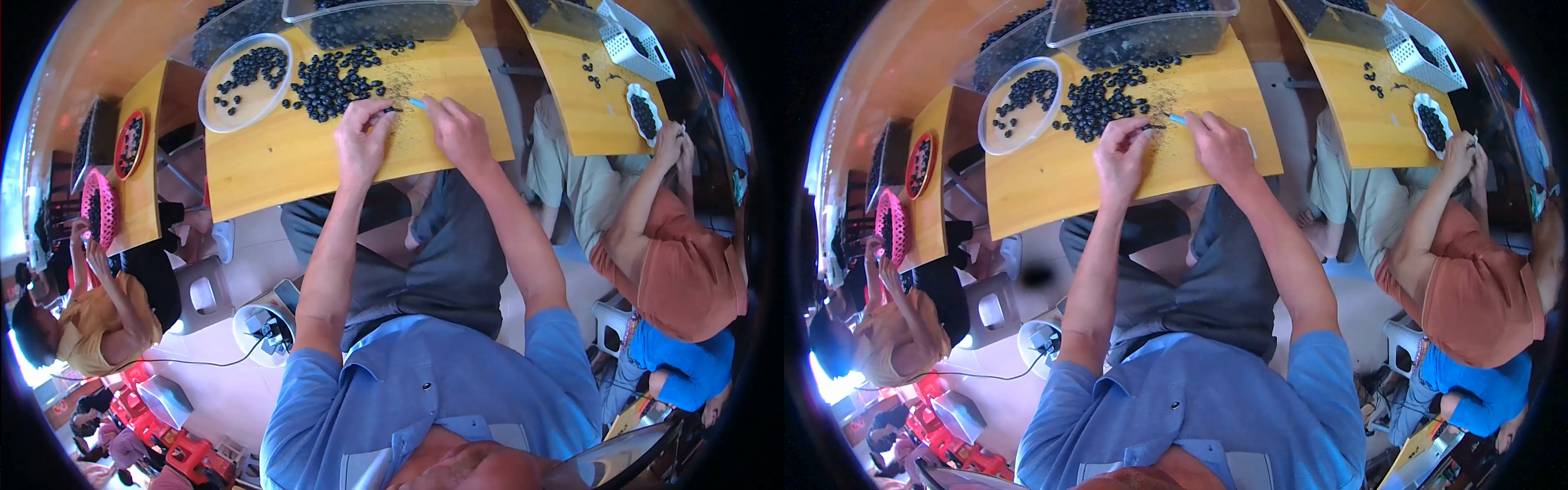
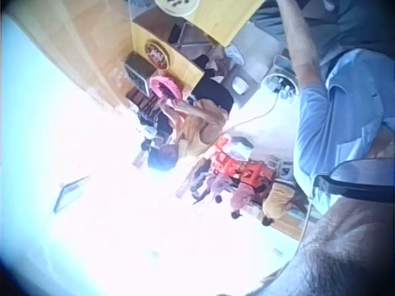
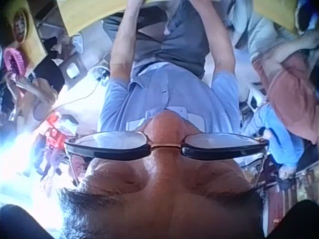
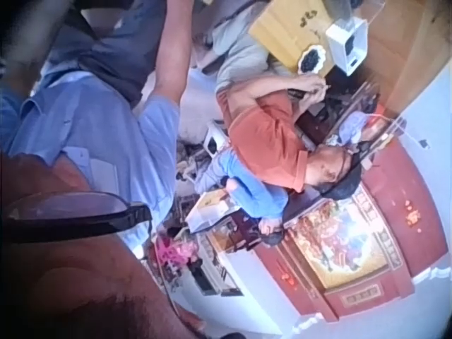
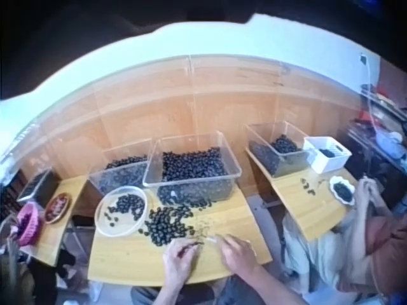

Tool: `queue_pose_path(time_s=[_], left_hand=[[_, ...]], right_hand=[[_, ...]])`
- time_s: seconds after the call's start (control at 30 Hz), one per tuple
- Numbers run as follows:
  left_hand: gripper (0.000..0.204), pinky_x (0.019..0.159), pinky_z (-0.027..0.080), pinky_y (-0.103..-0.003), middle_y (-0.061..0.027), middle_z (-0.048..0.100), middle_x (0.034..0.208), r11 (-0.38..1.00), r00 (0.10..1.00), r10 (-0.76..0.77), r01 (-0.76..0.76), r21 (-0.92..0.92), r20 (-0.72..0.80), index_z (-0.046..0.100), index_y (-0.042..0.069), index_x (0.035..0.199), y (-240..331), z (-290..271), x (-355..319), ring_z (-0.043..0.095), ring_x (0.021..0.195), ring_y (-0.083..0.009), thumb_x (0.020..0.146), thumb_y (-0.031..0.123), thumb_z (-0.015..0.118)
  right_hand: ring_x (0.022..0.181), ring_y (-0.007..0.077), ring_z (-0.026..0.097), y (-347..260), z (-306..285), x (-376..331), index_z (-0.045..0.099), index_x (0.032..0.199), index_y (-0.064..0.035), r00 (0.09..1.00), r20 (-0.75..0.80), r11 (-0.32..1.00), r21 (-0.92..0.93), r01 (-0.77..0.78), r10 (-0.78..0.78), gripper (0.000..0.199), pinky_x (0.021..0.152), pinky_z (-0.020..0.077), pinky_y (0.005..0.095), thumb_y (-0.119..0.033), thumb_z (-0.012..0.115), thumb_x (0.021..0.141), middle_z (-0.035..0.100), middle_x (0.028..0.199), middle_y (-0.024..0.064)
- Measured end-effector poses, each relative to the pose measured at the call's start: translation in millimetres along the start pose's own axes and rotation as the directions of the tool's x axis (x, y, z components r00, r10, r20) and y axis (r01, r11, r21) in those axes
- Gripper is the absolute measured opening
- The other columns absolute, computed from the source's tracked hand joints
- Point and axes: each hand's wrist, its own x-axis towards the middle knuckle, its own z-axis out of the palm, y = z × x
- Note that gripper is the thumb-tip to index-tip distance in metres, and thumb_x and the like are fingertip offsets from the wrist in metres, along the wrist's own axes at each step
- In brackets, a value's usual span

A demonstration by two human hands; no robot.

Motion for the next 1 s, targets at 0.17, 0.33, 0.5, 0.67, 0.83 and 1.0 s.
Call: queue_pose_path(time_s=[0.17,0.33,0.5,0.67,0.83,1.0], left_hand=[[0.016,0.074,0.055,-0.027,-0.0084,0.070,0.098,0.999,0.994,-0.033,0.029,-0.035,-0.103,0.074,0.000,0.103,4,-3,0,0.066,0.081,-0.0140,0.087,-0.001,0.078],[0.016,0.075,0.055,-0.025,-0.0069,0.070,0.098,0.998,0.995,-0.053,0.049,-0.043,-0.088,0.075,0.001,0.103,-3,-17,-4,0.067,0.082,-0.0118,0.088,-0.001,0.078],[0.024,0.074,0.054,-0.023,-0.0031,0.070,0.096,0.967,0.978,-0.204,0.195,-0.165,-0.042,0.071,-0.002,0.106,-7,-7,-4,0.065,0.081,-0.0073,0.085,0.001,0.083],[0.023,0.075,0.055,-0.023,-0.0041,0.072,0.098,0.947,0.959,-0.283,0.280,-0.155,0.008,0.071,-0.003,0.108,5,11,4,0.066,0.080,-0.0077,0.087,0.001,0.080],[0.022,0.076,0.055,-0.023,-0.0060,0.073,0.096,0.947,0.965,-0.263,0.256,-0.196,-0.006,0.071,-0.004,0.111,-7,16,3,0.068,0.082,-0.0088,0.089,0.000,0.074],[0.016,0.078,0.055,-0.023,-0.0064,0.070,0.101,0.905,0.942,-0.336,0.325,-0.273,0.009,0.073,-0.003,0.107,-7,19,3,0.069,0.084,-0.0107,0.090,-0.001,0.073]], right_hand=[[0.079,0.0287,0.071,3,0,-6,0.071,0.117,-0.0056,0.999,-0.033,0.999,-0.027,-0.028,0.027,0.032,0.067,0.0584,0.0409,-0.001,0.065,0.085,0.065,0.085,0.0099],[0.079,0.0298,0.071,4,-4,-7,0.071,0.118,-0.0081,0.998,-0.019,0.998,-0.020,-0.059,0.059,0.034,0.067,0.0584,0.0413,0.001,0.064,0.085,0.066,0.086,0.0089],[0.080,0.0282,0.071,-1,-1,-2,0.070,0.113,-0.0068,0.998,-0.049,1.000,0.012,-0.025,0.026,0.029,0.067,0.0579,0.0414,0.000,0.063,0.085,0.064,0.084,0.0090],[0.080,0.0279,0.070,-1,-3,-2,0.070,0.114,-0.0058,0.999,-0.020,0.999,-0.010,-0.042,0.041,0.029,0.068,0.0575,0.0411,-0.001,0.063,0.086,0.062,0.083,0.0094],[0.080,0.0273,0.069,-1,-4,-3,0.070,0.116,-0.0053,0.999,0.008,0.999,-0.008,-0.041,0.041,0.030,0.068,0.0573,0.0404,-0.002,0.063,0.086,0.061,0.084,0.0096],[0.078,0.0258,0.069,0,-7,-5,0.070,0.116,-0.0056,1.000,-0.005,1.000,0.019,0.002,-0.002,0.030,0.067,0.0569,0.0396,-0.002,0.064,0.086,0.060,0.083,0.0090]])
